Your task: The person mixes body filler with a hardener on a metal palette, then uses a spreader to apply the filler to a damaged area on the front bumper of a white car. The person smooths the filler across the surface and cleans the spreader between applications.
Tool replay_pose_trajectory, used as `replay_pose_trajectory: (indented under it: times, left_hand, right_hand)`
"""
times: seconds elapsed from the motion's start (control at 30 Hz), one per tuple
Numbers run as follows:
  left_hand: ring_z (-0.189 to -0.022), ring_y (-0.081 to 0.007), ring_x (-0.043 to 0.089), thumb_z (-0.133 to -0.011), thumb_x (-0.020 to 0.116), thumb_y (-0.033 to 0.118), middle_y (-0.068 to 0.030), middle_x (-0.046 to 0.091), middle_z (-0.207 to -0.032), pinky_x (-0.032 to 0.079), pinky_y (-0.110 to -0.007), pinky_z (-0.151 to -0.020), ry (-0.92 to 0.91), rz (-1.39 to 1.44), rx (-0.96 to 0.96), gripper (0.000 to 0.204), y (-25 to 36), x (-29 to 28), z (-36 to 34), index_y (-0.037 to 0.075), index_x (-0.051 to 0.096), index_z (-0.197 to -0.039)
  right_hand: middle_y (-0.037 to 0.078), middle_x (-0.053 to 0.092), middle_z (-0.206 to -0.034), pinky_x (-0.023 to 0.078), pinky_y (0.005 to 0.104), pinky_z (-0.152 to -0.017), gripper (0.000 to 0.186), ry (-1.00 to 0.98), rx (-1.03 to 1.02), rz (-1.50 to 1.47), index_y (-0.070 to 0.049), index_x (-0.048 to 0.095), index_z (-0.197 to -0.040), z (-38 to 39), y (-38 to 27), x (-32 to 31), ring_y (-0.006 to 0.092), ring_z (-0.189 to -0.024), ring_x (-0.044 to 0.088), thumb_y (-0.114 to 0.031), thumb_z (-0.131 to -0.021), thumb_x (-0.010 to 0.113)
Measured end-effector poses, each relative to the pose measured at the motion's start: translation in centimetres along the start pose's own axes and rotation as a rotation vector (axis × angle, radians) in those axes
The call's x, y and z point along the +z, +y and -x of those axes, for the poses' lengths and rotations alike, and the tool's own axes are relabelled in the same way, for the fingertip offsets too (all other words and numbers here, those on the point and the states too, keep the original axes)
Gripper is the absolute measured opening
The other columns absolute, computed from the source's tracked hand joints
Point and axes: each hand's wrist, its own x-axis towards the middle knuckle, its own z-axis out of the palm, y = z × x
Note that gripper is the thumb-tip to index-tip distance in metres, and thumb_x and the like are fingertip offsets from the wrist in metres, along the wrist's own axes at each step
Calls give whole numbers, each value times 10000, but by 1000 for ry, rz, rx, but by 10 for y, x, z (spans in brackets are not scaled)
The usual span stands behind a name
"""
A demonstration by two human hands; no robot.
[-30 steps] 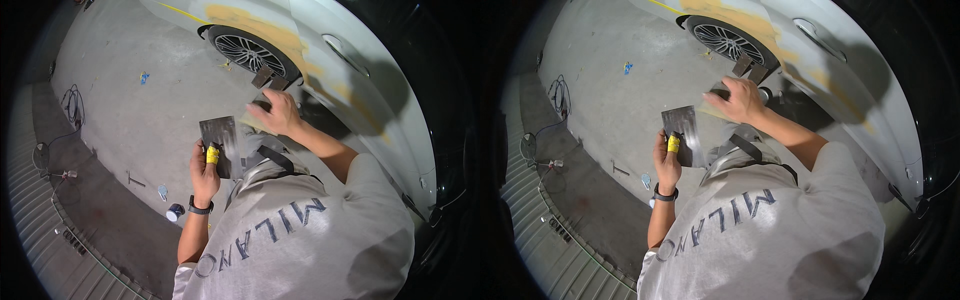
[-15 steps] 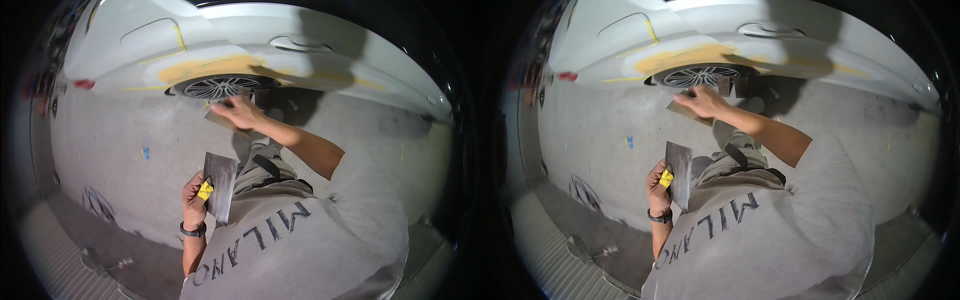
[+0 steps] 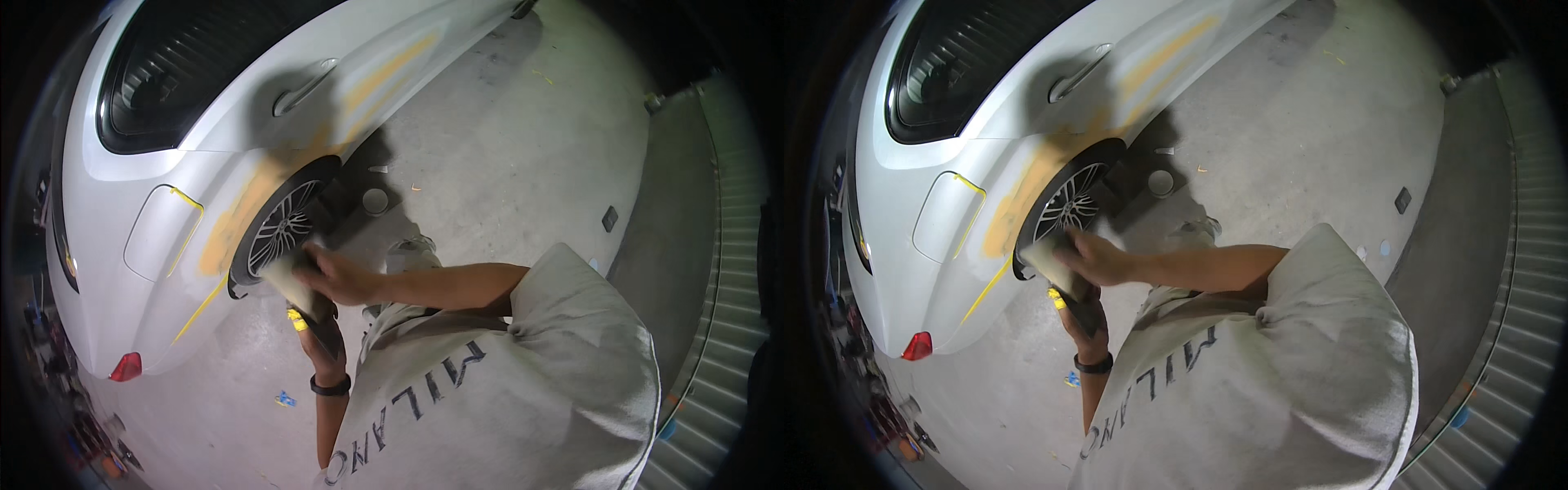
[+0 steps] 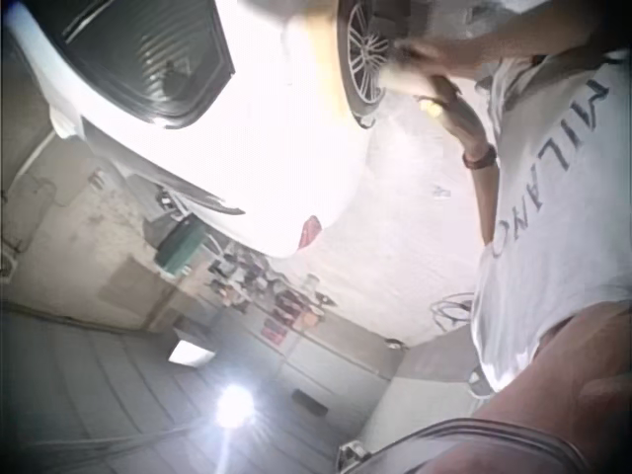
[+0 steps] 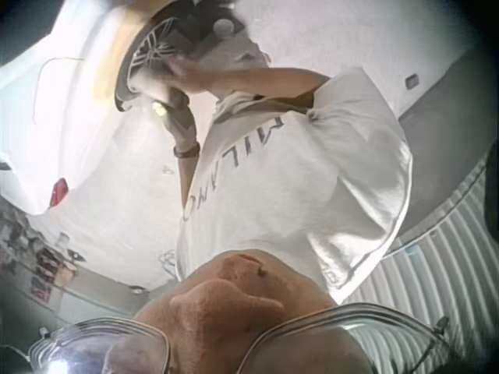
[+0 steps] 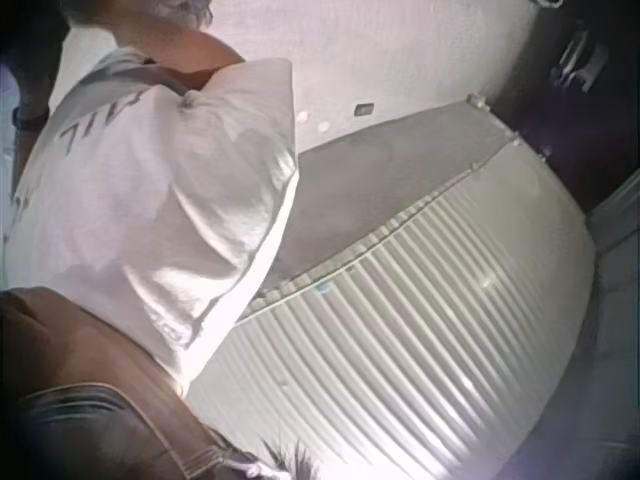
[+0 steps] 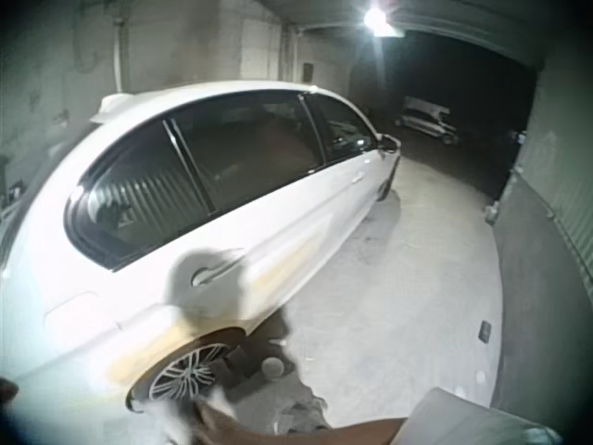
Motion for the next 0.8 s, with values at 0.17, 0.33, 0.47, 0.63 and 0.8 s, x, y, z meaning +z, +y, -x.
replay_pose_trajectory:
  times: [0.17, 0.33, 0.47, 0.63, 0.8]
  left_hand:
    - [-1180, -193, 551, -1084, 379, 534, -61, 582, -1304, 465, -383, -993, -147, -188, -211, 593, 14, -17, 18, 61, 470, -1430]
    - [-1117, -169, 572, -1089, 470, 361, -69, 576, -1252, 505, -368, -942, -4, -309, -34, 473, 3, -33, 24, 38, 446, -1433]
    - [-981, -182, 636, -1031, 560, 186, -76, 618, -1164, 546, -297, -832, -164, -939, -3, 382, 3, -52, 6, -39, 571, -1340]
    - [-1098, -167, 618, -1060, 507, 179, -110, 625, -1299, 507, -302, -942, -19, -814, -64, 441, 19, -29, 16, -31, 532, -1448]
    - [-1014, -169, 677, -1061, 493, 143, -109, 667, -1210, 581, -286, -798, 135, -397, -283, 443, 30, 39, 16, -31, 503, -1469]
  right_hand:
    - [266, 670, -1074, 493, 495, -881, 389, -291, 18, 59, -18, 517, -1245, 65, -45, 22, 457, -1043, 645, -317, -1018, 622]
    - [271, 649, -1086, 509, 507, -852, 404, -86, -39, 311, -9, 506, -1253, 85, -57, 12, 452, -1027, 648, -316, -1022, 632]
    - [152, 648, -1134, 538, 449, -913, 311, -27, -531, 395, -64, 605, -1241, 114, -66, 7, 367, -1058, 639, -206, -972, 671]
    - [59, 571, -1310, 445, 397, -1169, 473, -388, -1042, 583, -307, 698, -1314, 130, -72, 3, 253, -1306, 539, -154, -867, 691]
    - [73, 567, -1335, 512, 408, -1087, 383, -198, -925, 749, -278, 698, -1315, 93, -22, -93, 262, -1285, 548, -238, -938, 641]
